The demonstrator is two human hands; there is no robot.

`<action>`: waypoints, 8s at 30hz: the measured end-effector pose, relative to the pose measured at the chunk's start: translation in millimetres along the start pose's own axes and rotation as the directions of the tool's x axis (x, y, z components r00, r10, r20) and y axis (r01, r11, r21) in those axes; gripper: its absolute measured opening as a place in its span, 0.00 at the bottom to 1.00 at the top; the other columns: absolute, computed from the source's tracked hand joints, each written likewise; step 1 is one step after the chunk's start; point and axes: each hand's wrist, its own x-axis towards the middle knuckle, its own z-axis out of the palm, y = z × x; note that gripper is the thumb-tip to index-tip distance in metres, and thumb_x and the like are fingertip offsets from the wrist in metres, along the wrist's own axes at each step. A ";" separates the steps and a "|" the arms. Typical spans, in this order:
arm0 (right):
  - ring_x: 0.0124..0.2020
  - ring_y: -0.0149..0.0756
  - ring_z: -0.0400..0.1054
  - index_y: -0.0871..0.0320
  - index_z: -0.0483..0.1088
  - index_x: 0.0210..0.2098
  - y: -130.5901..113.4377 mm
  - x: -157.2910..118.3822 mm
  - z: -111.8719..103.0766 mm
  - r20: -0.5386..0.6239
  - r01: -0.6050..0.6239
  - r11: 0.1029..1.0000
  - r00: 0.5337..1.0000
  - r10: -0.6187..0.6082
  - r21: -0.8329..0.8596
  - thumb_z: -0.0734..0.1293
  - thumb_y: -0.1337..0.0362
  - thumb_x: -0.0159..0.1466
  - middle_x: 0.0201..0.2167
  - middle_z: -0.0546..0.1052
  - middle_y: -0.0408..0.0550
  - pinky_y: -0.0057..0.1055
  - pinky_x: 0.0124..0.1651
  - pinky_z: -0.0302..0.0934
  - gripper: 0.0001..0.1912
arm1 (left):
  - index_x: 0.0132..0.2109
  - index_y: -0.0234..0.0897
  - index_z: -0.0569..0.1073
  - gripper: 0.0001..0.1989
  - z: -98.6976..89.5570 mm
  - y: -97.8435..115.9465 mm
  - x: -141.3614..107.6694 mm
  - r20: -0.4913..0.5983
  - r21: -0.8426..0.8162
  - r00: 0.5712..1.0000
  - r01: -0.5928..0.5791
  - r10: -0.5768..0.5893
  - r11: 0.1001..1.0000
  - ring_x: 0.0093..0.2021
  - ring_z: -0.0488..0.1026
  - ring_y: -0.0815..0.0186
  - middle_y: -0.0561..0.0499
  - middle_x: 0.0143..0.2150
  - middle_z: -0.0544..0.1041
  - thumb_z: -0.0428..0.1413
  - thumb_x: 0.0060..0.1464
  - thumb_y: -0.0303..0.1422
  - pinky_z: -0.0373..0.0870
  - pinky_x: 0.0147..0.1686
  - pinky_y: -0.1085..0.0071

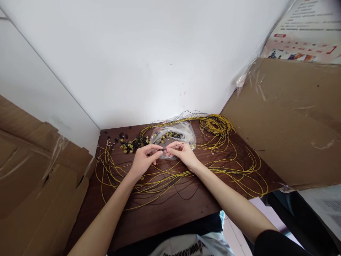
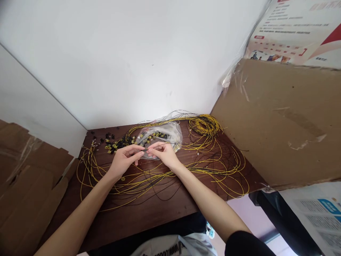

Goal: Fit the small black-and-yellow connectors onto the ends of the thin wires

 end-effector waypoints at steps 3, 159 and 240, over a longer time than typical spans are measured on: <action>0.26 0.29 0.72 0.61 0.73 0.28 -1.7 -1.3 0.3 -0.005 0.001 1.000 1.000 -0.001 -0.001 0.73 0.61 0.48 0.23 0.77 0.44 0.23 0.29 0.64 0.11 | 0.37 0.32 0.75 0.11 0.4 0.3 0.3 0.000 -0.009 1.000 0.005 -0.005 1.000 0.18 0.64 0.74 0.52 0.24 0.72 0.59 0.45 0.34 0.63 0.20 0.76; 0.23 0.27 0.69 0.59 0.73 0.29 -2.1 -1.3 -2.1 -0.106 0.043 0.993 0.994 -0.031 0.108 0.72 0.59 0.50 0.24 0.76 0.44 0.24 0.28 0.62 0.11 | 0.40 0.34 0.73 0.10 9.2 0.8 -5.3 -0.203 -0.021 0.968 -0.155 0.147 0.988 0.19 0.64 0.75 0.50 0.30 0.74 0.52 0.53 0.33 0.60 0.17 0.79; 0.23 0.27 0.63 0.59 0.65 0.28 -3.0 -3.5 -6.4 -0.104 0.210 0.939 0.964 -0.246 -0.272 0.67 0.56 0.56 0.21 0.69 0.40 0.25 0.28 0.58 0.12 | 0.41 0.31 0.75 0.12 13.3 -6.4 -7.3 0.008 -0.009 0.998 -0.059 0.059 0.998 0.14 0.65 0.74 0.55 0.18 0.69 0.55 0.51 0.33 0.65 0.13 0.77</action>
